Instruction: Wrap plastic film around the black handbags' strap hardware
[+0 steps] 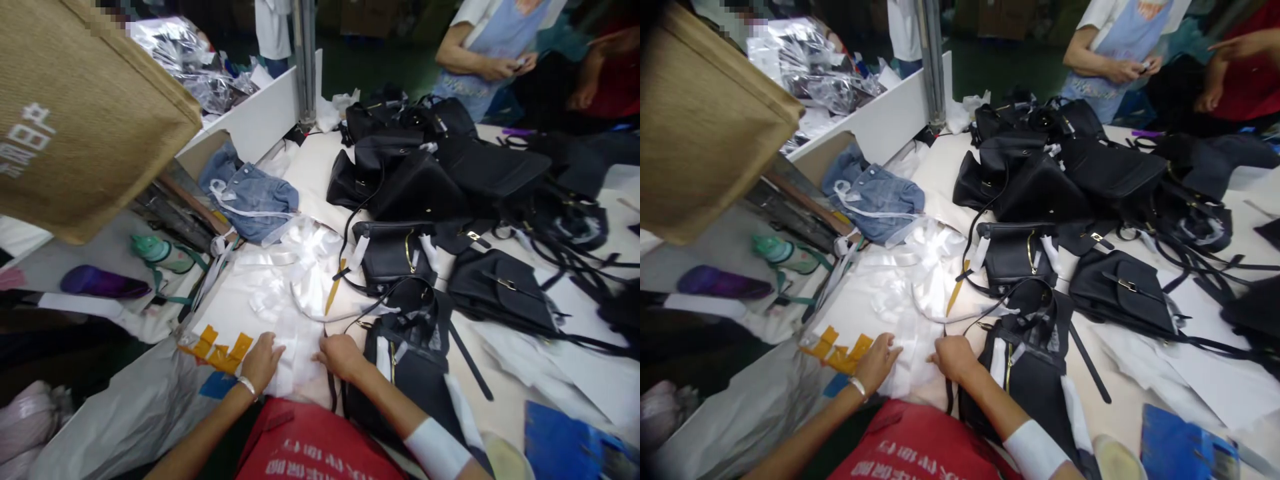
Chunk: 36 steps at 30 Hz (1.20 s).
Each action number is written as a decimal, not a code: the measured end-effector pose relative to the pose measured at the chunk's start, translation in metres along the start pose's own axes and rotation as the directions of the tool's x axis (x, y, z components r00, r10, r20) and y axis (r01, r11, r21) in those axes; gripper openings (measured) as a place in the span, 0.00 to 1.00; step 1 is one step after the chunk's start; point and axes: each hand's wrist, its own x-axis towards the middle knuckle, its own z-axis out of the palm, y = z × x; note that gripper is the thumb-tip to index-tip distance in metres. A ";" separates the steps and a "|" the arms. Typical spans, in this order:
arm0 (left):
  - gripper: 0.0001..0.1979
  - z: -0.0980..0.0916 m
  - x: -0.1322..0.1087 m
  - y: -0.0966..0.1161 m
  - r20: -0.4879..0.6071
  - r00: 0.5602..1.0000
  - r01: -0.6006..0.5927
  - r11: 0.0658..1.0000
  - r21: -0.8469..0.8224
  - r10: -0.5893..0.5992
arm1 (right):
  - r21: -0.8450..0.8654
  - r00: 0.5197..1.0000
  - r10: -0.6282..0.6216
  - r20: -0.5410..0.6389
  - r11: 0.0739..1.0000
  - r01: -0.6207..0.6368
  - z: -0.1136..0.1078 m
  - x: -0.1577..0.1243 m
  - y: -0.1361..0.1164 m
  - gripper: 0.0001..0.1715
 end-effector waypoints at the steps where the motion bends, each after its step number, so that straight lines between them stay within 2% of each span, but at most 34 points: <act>1: 0.11 0.006 -0.006 -0.009 0.047 0.995 0.088 0.995 -0.052 -0.086 | 0.007 1.000 0.014 0.007 1.000 -0.014 0.011 0.009 -0.014 0.22; 2: 0.11 0.013 -0.009 -0.015 0.096 0.985 0.157 0.980 -0.120 -0.146 | 0.016 1.000 0.023 0.009 1.000 -0.023 0.023 0.016 -0.027 0.22; 4: 0.08 0.024 -0.009 -0.019 0.187 0.963 0.240 0.935 -0.260 -0.195 | 0.034 0.999 0.039 0.013 0.999 -0.040 0.046 0.026 -0.047 0.25; 6: 0.08 0.030 -0.003 -0.018 0.250 0.950 0.271 0.891 -0.364 -0.186 | 0.057 0.998 0.069 0.014 0.996 -0.069 0.065 0.030 -0.059 0.27; 9: 0.10 0.028 0.007 -0.015 0.315 0.937 0.299 0.808 -0.507 -0.149 | 0.113 0.991 0.128 -0.025 0.986 -0.125 0.083 0.029 -0.062 0.20; 12: 0.13 0.020 0.009 -0.014 0.318 0.941 0.300 0.710 -0.638 -0.112 | 0.197 0.982 0.169 -0.085 0.969 -0.149 0.086 0.026 -0.053 0.15; 15: 0.15 0.016 0.005 -0.010 0.293 0.951 0.284 0.645 -0.709 -0.097 | 0.251 0.969 0.193 -0.157 0.956 -0.149 0.079 0.021 -0.044 0.12; 20: 0.14 0.013 -0.004 0.005 0.221 0.966 0.254 0.659 -0.708 -0.135 | 0.211 0.931 0.227 -0.287 0.963 -0.170 0.063 0.002 -0.044 0.12; 22: 0.13 0.004 -0.007 0.014 0.086 0.987 0.156 0.721 -0.675 -0.134 | 0.132 0.916 0.201 -0.347 0.978 -0.165 0.054 -0.006 -0.049 0.12; 23: 0.15 -0.002 -0.008 0.019 -0.020 0.997 0.045 0.777 -0.628 -0.074 | 0.085 0.914 0.173 -0.368 0.985 -0.152 0.050 -0.010 -0.051 0.12; 24: 0.17 -0.009 -0.009 0.025 -0.119 0.992 -0.103 0.830 -0.548 0.044 | 0.046 0.916 0.134 -0.378 0.991 -0.126 0.046 -0.013 -0.053 0.12; 25: 0.19 -0.017 -0.009 0.031 -0.176 0.961 -0.272 0.857 -0.438 0.215 | 0.020 0.923 0.088 -0.375 0.996 -0.087 0.043 -0.017 -0.054 0.13; 26: 0.19 -0.023 -0.008 0.036 -0.167 0.900 -0.436 0.839 -0.325 0.403 | 0.011 0.931 0.042 -0.363 0.999 -0.041 0.039 -0.020 -0.055 0.12; 27: 0.17 -0.029 -0.006 0.042 -0.099 0.826 -0.561 0.792 -0.241 0.555 | 0.015 0.938 0.000 -0.346 1.000 0.005 0.037 -0.023 -0.054 0.12; 28: 0.14 -0.033 -0.003 0.046 0.000 0.766 -0.629 0.750 -0.204 0.643 | 0.027 0.943 -0.031 -0.332 0.999 0.043 0.035 -0.026 -0.052 0.11; 29: 0.11 -0.036 0.001 0.050 0.094 0.733 -0.651 0.735 -0.189 0.674 | 0.055 0.944 -0.044 -0.327 0.996 0.065 0.033 -0.028 -0.049 0.10; 30: 0.08 -0.038 0.004 0.053 0.169 0.730 -0.635 0.749 -0.188 0.662 | 0.106 0.944 -0.030 -0.329 0.992 0.069 0.032 -0.031 -0.045 0.09; 32: 0.06 -0.038 0.009 0.056 0.254 0.784 -0.524 0.823 -0.220 0.567 | 0.292 0.939 0.055 -0.339 0.955 0.050 0.030 -0.035 -0.037 0.09; 34: 0.07 -0.037 0.012 0.058 0.286 0.836 -0.381 0.870 -0.313 0.469 | 0.500 0.933 0.142 -0.330 0.865 0.044 0.028 -0.036 -0.031 0.11; 36: 0.07 -0.036 0.012 0.060 0.293 0.865 -0.253 0.859 -0.446 0.407 | 0.598 0.926 0.190 -0.326 0.800 0.046 0.025 -0.035 -0.029 0.12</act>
